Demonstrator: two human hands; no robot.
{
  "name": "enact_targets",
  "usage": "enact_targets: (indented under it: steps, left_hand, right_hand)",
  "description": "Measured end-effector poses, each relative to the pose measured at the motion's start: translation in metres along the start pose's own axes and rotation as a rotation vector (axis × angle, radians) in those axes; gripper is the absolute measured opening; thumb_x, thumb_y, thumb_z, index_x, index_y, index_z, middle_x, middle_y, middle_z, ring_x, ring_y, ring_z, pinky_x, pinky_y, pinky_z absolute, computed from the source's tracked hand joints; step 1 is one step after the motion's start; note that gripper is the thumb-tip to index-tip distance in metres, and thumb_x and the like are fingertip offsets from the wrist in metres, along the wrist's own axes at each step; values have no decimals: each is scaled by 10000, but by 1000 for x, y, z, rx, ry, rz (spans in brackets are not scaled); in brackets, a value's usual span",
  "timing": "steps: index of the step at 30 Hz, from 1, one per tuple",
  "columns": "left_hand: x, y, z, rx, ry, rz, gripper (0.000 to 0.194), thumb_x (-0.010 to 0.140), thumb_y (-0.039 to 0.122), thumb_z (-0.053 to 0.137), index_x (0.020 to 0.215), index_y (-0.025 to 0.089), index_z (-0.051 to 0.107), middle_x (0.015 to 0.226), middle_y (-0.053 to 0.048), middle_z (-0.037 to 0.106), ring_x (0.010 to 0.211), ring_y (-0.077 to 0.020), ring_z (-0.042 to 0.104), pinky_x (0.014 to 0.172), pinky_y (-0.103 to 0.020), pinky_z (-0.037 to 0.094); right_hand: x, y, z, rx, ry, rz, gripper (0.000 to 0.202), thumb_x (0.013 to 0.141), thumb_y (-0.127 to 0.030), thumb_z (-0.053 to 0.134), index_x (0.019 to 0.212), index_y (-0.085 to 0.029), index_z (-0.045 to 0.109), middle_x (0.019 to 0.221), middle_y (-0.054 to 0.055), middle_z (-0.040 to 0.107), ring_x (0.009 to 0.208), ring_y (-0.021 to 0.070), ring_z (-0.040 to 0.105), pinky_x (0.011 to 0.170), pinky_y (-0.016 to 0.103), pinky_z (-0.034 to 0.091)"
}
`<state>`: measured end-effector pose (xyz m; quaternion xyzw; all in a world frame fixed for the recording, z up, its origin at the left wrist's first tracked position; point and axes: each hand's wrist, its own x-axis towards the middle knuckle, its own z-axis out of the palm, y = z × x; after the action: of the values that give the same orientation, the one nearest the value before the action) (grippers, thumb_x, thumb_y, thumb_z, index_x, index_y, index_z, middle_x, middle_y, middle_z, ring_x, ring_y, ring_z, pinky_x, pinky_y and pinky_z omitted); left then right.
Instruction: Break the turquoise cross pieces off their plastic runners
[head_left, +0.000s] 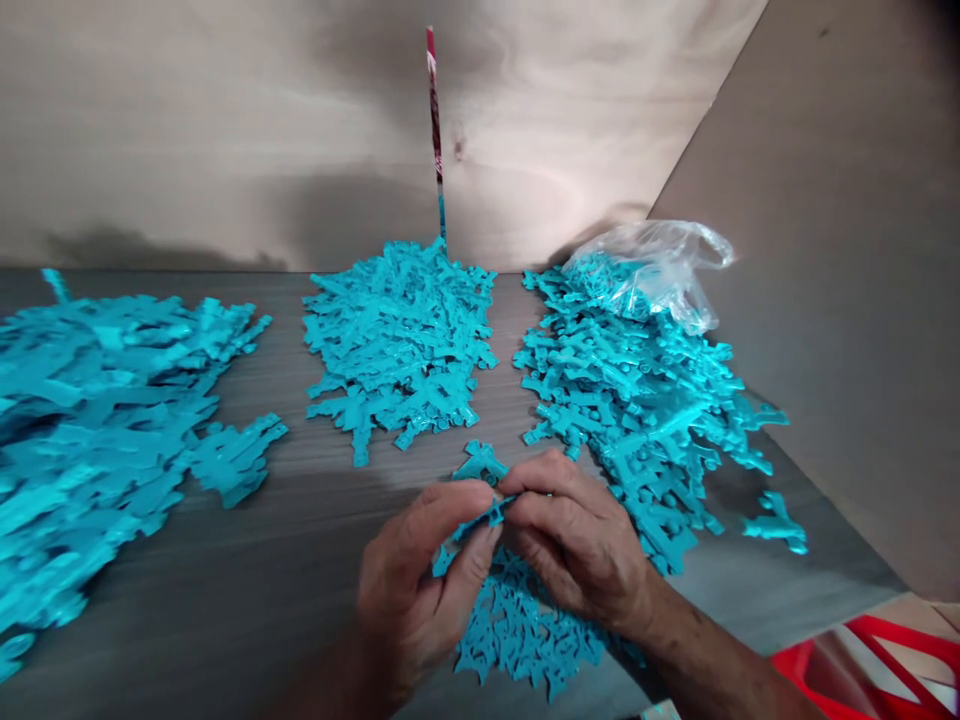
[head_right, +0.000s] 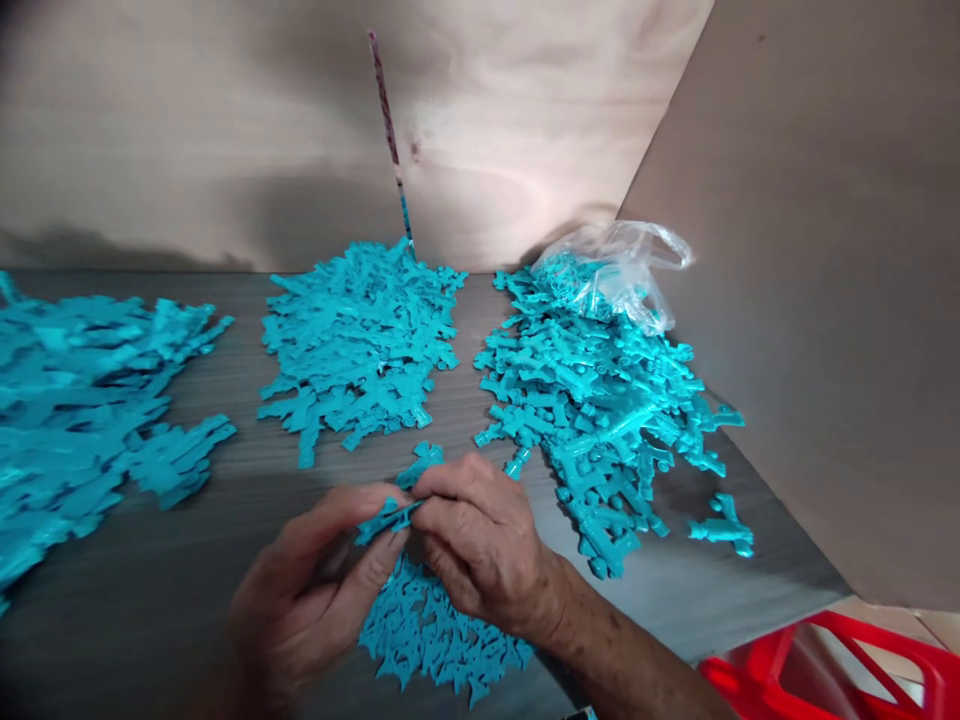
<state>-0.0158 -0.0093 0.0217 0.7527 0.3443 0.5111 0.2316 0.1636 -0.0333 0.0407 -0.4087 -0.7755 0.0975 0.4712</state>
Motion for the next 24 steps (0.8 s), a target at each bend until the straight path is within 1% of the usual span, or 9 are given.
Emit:
enact_targets:
  steps: [4,7,10,12,15,17,19,22,24]
  left_hand:
    - [0,-1,-2,-53,-19,46,489,760,9,680,1152,292,608,1000,-4,757,876,-155,725,853,-280,600]
    - [1,1,-4,-75,-47,77,522,758,-6,667,1173,301,592,992,-21,756,895,-183,729,828,-318,617]
    - [3,4,-8,-65,-89,87,515,761,-13,656,1159,307,591,977,-25,757,885,-182,732,810,-313,622]
    - [3,5,-9,-61,-92,90,505,767,-11,650,1151,311,590,970,-22,757,875,-175,732,803,-303,621]
    - [3,5,-9,-55,-75,81,506,767,-9,655,1153,310,585,969,-21,756,878,-172,729,812,-304,619]
    - [2,4,-8,-51,-69,67,495,769,-2,661,1153,299,582,971,-25,754,882,-171,726,816,-302,616]
    - [2,3,-6,-40,-62,59,457,774,13,665,1137,281,591,961,-27,754,873,-166,726,815,-286,611]
    - [2,2,-4,-2,-50,29,383,777,26,667,1080,257,618,926,-13,753,831,-142,727,811,-239,594]
    - [1,1,-3,8,-35,-11,364,776,35,671,1062,255,627,918,2,749,804,-124,722,801,-210,581]
  right_hand:
    - [-2,1,1,-6,21,-65,171,907,-103,530,1043,-188,591,1008,128,682,871,216,653,745,372,554]
    - [-3,1,3,-7,51,-86,166,917,-107,527,1049,-186,589,998,126,689,887,222,661,760,379,559]
    - [-4,-1,3,-12,68,-88,172,925,-113,522,1060,-197,587,998,116,698,909,218,669,774,372,566]
    - [-3,-3,3,-12,67,-81,160,920,-111,529,1043,-190,592,989,116,703,911,213,672,788,366,568]
    - [-2,-5,4,-3,69,-25,156,888,-77,556,991,-183,605,974,111,710,899,199,679,817,355,566]
    - [-1,-5,6,21,82,9,176,864,-53,571,970,-188,609,968,103,712,880,190,684,805,343,567]
    - [-1,-5,10,60,125,31,202,842,-33,581,958,-197,607,940,87,714,854,184,689,784,338,567]
    - [-3,-3,16,183,212,113,205,809,-32,615,921,-204,603,876,59,705,818,181,694,746,322,562]
    - [-4,-1,19,307,231,199,191,793,-56,652,898,-208,604,866,49,699,799,180,689,724,315,556]
